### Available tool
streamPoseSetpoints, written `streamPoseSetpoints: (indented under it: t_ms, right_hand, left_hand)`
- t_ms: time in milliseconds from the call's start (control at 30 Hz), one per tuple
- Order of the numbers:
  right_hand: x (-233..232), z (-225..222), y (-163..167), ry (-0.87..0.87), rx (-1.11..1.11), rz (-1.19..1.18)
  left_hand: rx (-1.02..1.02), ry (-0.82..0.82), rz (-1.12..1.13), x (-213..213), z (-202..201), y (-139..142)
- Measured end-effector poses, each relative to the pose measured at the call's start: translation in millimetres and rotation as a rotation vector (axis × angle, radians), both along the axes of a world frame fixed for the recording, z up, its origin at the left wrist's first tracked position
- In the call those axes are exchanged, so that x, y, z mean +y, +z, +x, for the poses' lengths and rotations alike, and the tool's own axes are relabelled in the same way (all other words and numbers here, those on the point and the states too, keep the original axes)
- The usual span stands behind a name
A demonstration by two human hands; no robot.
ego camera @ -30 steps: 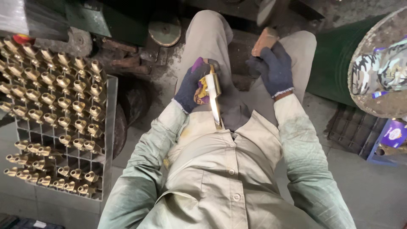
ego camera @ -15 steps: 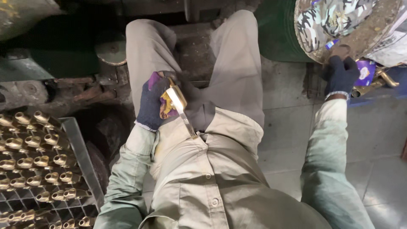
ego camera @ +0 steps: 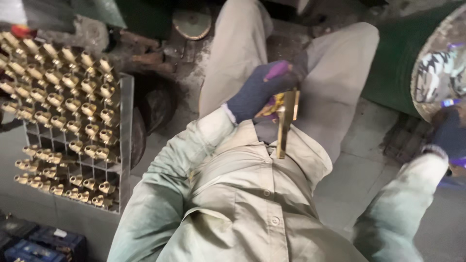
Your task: The person polishes a brass fixture by hand using a small cloth, rubbing it against a buffing wheel and then wiping it with the cloth.
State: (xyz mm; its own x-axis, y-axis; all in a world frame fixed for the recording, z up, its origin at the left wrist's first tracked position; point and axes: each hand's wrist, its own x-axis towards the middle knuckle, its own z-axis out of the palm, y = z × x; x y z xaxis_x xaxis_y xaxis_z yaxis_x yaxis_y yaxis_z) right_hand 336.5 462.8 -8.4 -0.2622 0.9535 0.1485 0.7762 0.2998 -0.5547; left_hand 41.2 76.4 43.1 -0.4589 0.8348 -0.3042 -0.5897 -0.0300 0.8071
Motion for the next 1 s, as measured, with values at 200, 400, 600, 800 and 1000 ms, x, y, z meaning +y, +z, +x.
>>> streamPoseSetpoints:
  t_ms: [200, 400, 600, 800, 1000]
  right_hand:
    - [-171, -30, 67, 0.66, 0.258, -0.268]
    - [-272, -80, 101, 0.825, 0.407, -0.56]
    - [-284, -104, 126, 0.69, 0.624, -0.865]
    - [-294, -104, 142, 1.026, 0.35, -0.467]
    - [-307, -84, 112, 0.678, 0.294, -0.517]
  left_hand:
    - [-0.157, -0.06, 0.145, 11, -3, 27]
    - [0.063, 0.042, 0.125, 19, -8, 19]
    - [-0.116, 0.069, 0.153, 18, 1, 6]
    - [0.376, 0.151, 0.259, 18, -4, -17]
    - [-0.18, 0.211, 0.153, 32, 5, -30]
